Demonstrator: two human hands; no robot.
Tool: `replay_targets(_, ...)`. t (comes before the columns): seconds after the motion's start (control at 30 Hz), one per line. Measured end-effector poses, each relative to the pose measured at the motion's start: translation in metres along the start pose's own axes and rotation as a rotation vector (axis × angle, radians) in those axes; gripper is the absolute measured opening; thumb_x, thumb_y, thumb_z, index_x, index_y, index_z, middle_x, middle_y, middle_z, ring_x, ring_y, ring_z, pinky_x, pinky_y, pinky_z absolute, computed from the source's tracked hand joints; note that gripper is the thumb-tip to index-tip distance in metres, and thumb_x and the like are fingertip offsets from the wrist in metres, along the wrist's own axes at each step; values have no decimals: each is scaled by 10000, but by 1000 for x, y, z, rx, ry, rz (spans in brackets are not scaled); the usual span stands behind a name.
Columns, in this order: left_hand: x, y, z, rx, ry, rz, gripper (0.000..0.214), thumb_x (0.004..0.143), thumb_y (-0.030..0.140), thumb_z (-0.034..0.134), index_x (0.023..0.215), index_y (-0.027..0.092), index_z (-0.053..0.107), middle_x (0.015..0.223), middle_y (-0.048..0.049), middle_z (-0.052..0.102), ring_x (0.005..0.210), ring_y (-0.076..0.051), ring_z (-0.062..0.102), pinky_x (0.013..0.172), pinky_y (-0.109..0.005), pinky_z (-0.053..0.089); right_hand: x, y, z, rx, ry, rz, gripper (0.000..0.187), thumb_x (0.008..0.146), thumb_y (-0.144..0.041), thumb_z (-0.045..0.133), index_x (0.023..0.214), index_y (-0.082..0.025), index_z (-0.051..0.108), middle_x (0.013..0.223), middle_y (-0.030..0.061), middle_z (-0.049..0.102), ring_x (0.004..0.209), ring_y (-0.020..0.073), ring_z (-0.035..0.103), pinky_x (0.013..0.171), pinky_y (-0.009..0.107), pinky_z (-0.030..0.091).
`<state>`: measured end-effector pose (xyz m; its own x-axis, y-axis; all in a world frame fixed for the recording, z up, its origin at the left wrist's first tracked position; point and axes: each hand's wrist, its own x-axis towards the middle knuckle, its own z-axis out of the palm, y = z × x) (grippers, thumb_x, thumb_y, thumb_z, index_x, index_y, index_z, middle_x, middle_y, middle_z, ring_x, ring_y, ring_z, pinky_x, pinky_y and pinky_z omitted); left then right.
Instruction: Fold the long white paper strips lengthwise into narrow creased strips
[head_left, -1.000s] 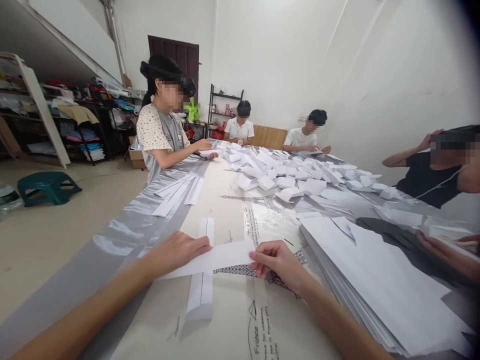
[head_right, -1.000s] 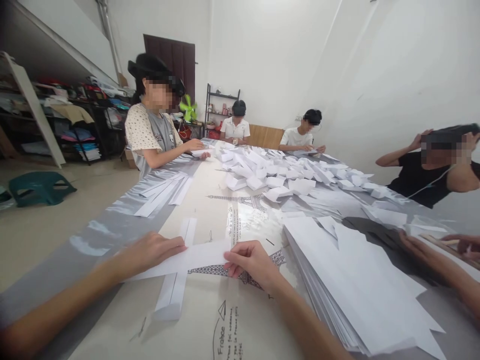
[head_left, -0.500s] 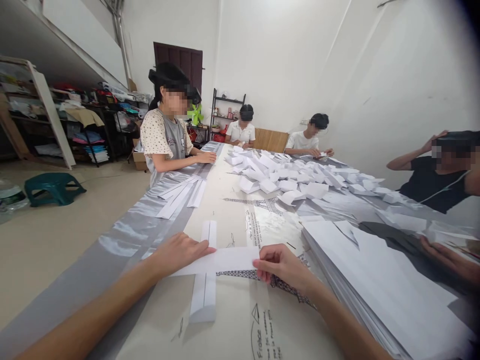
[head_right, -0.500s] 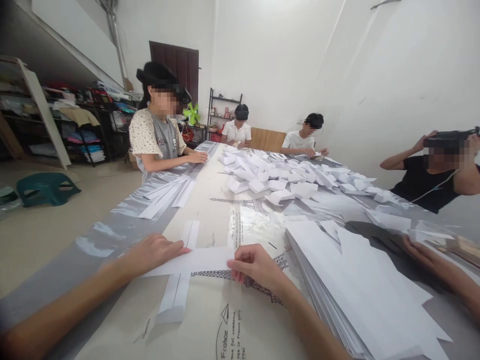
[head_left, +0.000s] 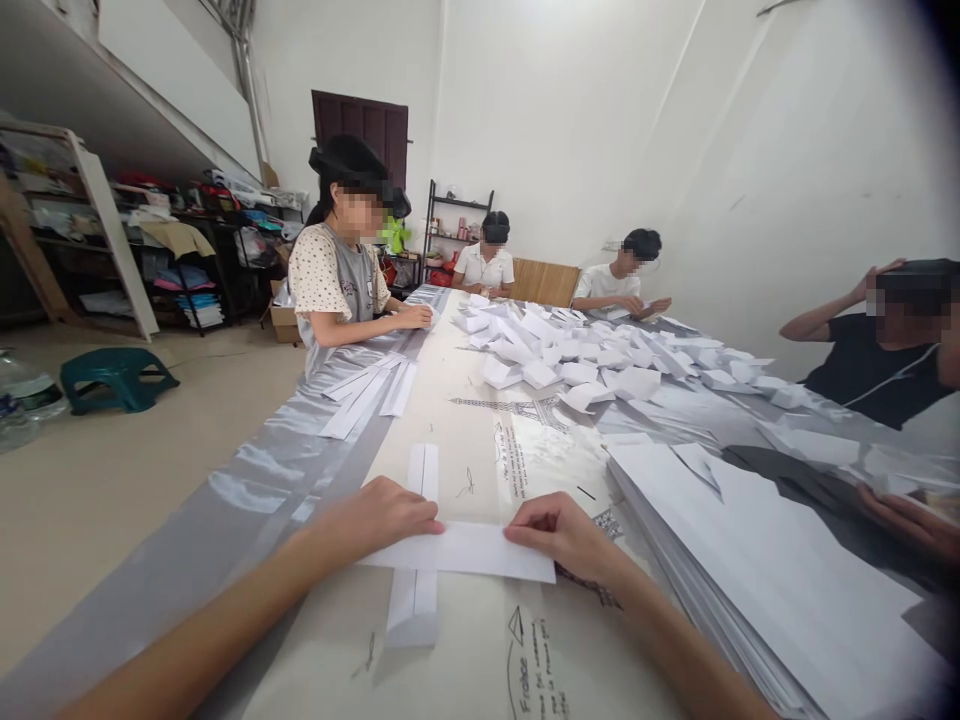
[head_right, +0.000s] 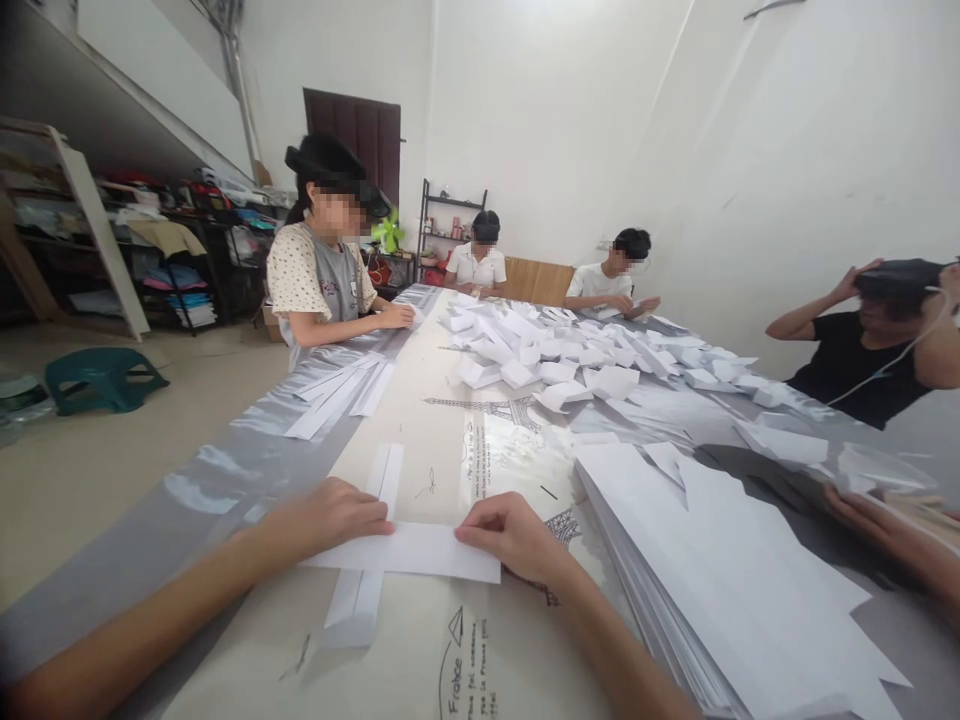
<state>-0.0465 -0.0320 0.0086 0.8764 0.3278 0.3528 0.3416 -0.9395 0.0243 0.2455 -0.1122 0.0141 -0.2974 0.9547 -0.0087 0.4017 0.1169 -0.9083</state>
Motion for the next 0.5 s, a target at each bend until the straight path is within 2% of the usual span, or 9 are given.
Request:
replay_targets(0.1,-1,-5,-2,-52,-11,-13,379,1060,332,373,730,191,495,596,45,484,496,-110,431,523,-270,236,0,7,-14,-53,-13,-4,303,867,-445,672,753,-178,759,706,32,666,604,141,553,523,256,391)
replay_targets(0.23,2,0,-7,122,22,80,375,1071,264,332,726,189,458,585,43,456,491,-125,394,527,-290,238,-6,0,-20,-257,-42,-22,298,933,-411,587,815,-183,739,768,43,688,662,164,593,575,279,441)
replay_targets(0.3,5,8,-9,235,33,146,355,1067,217,335,740,188,468,599,33,481,493,-135,391,532,-304,252,-11,-9,-13,-478,11,-85,246,957,-347,549,865,-196,720,831,46,695,729,186,609,643,312,464)
replay_targets(0.37,8,20,-10,309,57,207,334,1055,159,348,752,184,487,602,29,493,483,-138,379,538,-312,273,-14,-18,0,-674,68,-193,187,964,-293,537,1025,-208,692,921,58,690,839,221,614,717,349,469)
replay_targets(0.43,11,30,-10,346,108,260,318,1045,140,371,758,180,501,617,24,506,487,-136,387,540,-316,285,-17,-25,16,-750,38,-312,198,984,-258,502,1108,-213,650,971,60,676,885,224,600,771,362,463)
replay_targets(0.5,13,37,-8,350,133,277,308,1043,148,387,762,176,510,635,20,519,501,-133,411,545,-315,288,-17,-28,30,-761,-12,-338,223,1017,-212,415,1036,-212,637,899,39,647,790,187,583,706,319,448)
